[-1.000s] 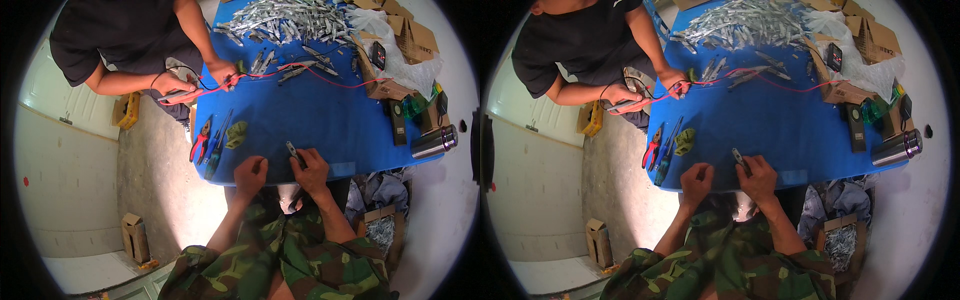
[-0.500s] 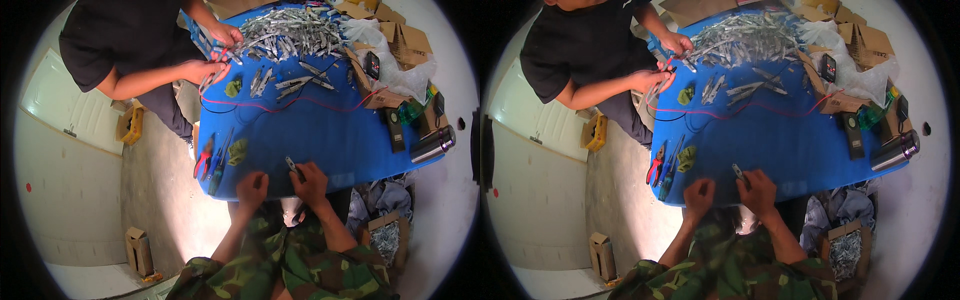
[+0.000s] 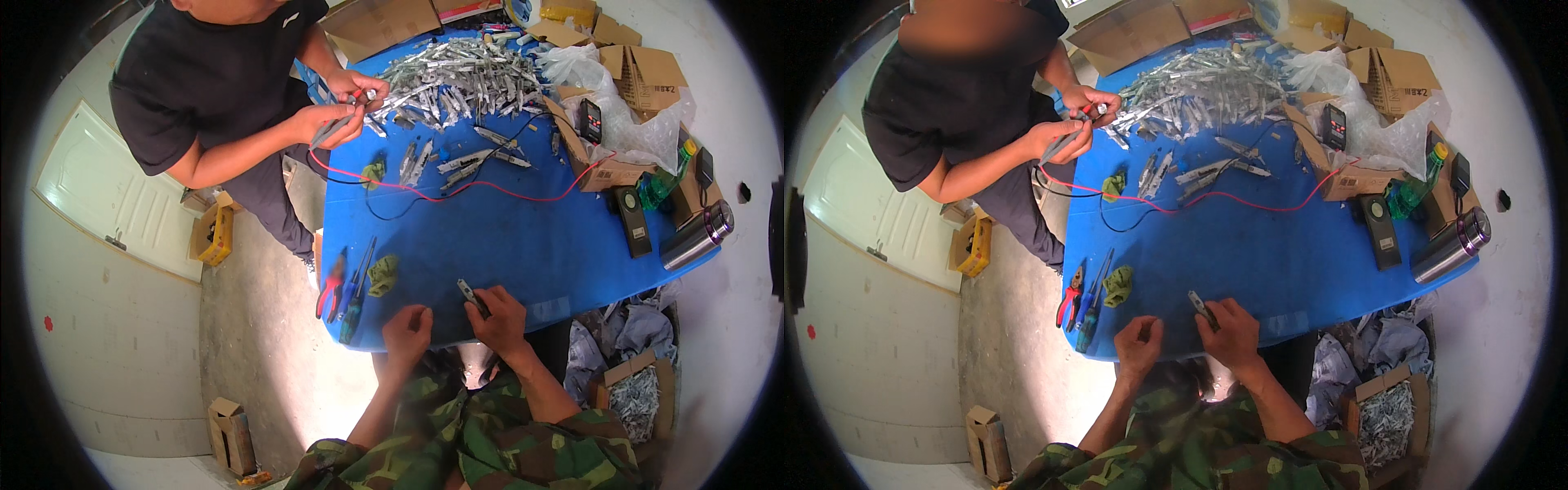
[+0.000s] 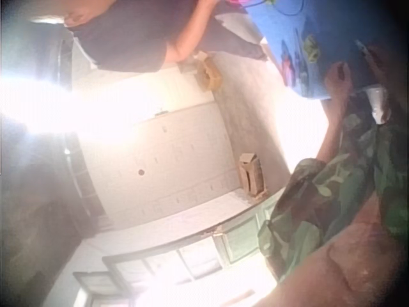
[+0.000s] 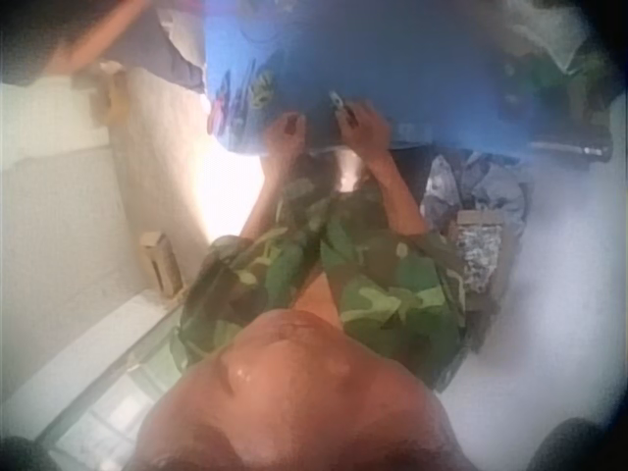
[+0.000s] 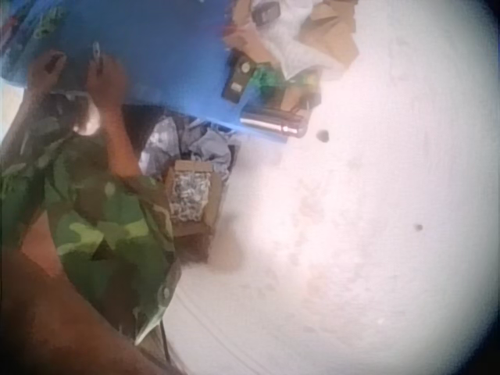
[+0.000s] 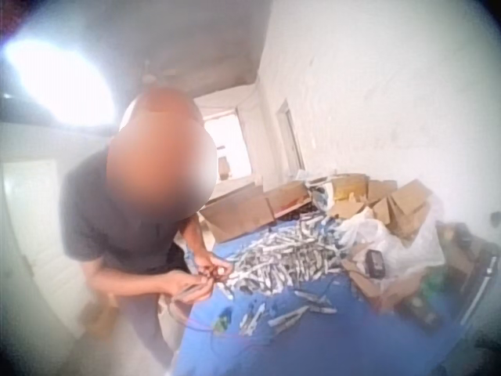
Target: The person wipes small metal components with a cloth and manipulates them with a tool and by hand while sitting at a table.
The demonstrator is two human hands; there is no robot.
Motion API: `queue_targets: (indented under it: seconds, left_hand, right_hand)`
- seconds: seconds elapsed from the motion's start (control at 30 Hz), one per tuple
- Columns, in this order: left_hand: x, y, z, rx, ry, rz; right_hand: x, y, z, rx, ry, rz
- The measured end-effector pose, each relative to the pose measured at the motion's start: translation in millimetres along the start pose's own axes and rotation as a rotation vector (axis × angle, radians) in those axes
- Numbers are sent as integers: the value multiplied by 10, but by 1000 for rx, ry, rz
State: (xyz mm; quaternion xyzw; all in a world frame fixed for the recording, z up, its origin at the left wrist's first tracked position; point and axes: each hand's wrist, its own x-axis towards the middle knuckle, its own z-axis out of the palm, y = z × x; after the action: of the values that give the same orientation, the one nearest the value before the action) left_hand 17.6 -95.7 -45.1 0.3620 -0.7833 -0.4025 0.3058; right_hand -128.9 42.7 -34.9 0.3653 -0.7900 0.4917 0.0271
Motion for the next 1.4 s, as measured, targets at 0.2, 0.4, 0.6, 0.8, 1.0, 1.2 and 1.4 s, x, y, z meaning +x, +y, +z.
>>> queue_targets:
  seconds: [0.2, 0.4, 0.6, 0.8, 1.0, 1.2, 1.4]
  left_hand:
    - [-9, -63, 36, -35, -2, -24]
    - [-13, -84, 4, 19, -10, -35]
    - [-9, -52, 22, -5, 3, -23]
    - [-3, -21, 22, -3, 1, -24]
    - [-1, -31, 26, -12, 7, 3]
    - [-10, -19, 21, -29, 9, -13]
    - [-6, 0, 30, -34, 7, -22]
  right_hand:
    - [2, 19, 7, -2, 10, -20]
    - [20, -35, -20, -15, -14, -10]
    - [8, -4, -4, -2, 4, -10]
    - [7, 7, 14, -15, 27, -19]
    - [7, -1, -11, -6, 3, -6]
    - [10, -4, -13, -6, -8, -22]
    - [10, 3, 7, -3, 23, -17]
